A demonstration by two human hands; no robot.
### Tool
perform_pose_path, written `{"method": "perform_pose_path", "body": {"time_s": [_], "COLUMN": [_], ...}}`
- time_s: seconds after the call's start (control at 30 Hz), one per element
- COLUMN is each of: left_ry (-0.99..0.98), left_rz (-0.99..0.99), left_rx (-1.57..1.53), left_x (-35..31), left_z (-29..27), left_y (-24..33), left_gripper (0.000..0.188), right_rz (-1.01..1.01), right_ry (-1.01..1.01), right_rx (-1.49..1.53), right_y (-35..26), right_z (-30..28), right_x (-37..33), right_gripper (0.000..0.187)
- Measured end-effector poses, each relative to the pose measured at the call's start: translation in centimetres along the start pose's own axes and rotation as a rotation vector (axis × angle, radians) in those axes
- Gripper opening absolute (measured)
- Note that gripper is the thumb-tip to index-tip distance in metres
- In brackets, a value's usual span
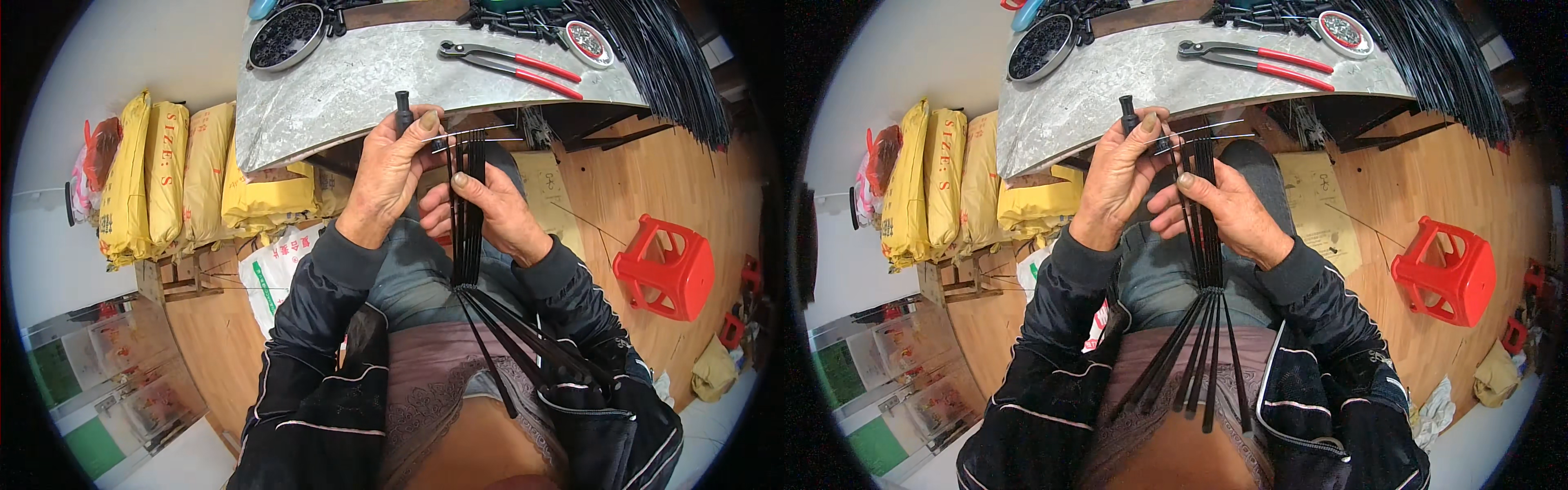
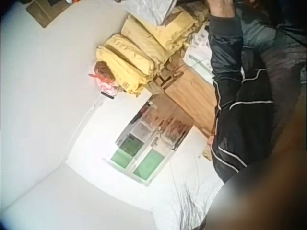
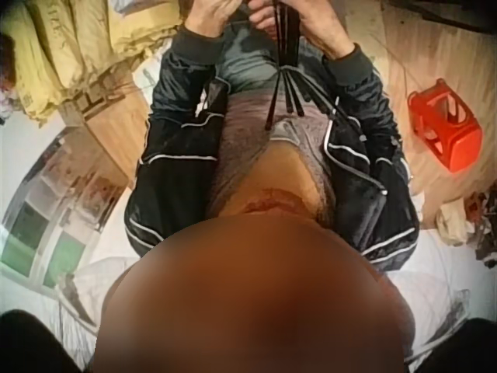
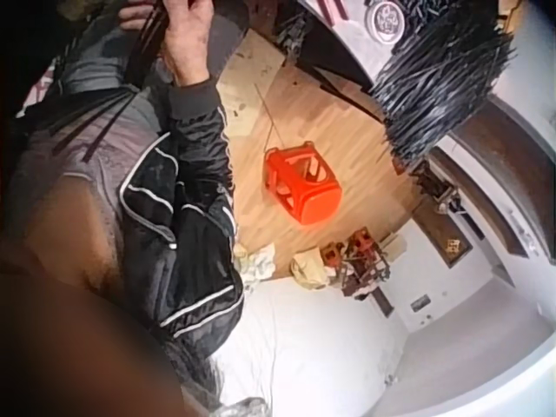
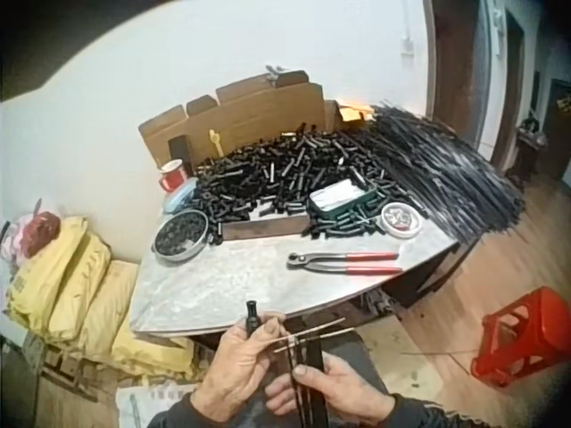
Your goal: Assembling and binding bunches of black cables together with plastic components using pliers.
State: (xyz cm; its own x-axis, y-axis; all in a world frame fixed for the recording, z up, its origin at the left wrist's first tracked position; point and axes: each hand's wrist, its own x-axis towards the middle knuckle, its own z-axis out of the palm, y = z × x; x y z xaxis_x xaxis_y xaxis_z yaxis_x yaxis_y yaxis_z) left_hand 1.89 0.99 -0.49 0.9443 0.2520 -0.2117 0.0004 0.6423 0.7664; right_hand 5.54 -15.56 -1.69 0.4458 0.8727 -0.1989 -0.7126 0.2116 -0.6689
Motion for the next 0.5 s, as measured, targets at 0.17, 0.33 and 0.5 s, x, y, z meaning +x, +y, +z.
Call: {"method": "perform_pose_path", "body": {"time_s": [0.17,0.33,0.5], "left_ry": [0.007,0.024,0.065], "left_rz": [0.023,0.041,0.085], "left_rx": [0.017,0.023,0.084], "left_x": [0.01,-0.25,-0.41], "left_z": [0.13,0.39,0.60], "left_y": [0.02,0.19,0.21], "left_gripper": [0.025,0.026,0.024], "right_rz": [0.003,-0.019,-0.015], "right_ry": [-0.006,-0.010,0.003], "right_rx": [-0.006,-0.010,-0.015], "right_y": [-0.07,0.05,-0.01], "right_z": [0.03,-0.16,0.01], "right_x": [0.07,0.09,0.06], "right_gripper": [0.036,0.034,0.032]}}
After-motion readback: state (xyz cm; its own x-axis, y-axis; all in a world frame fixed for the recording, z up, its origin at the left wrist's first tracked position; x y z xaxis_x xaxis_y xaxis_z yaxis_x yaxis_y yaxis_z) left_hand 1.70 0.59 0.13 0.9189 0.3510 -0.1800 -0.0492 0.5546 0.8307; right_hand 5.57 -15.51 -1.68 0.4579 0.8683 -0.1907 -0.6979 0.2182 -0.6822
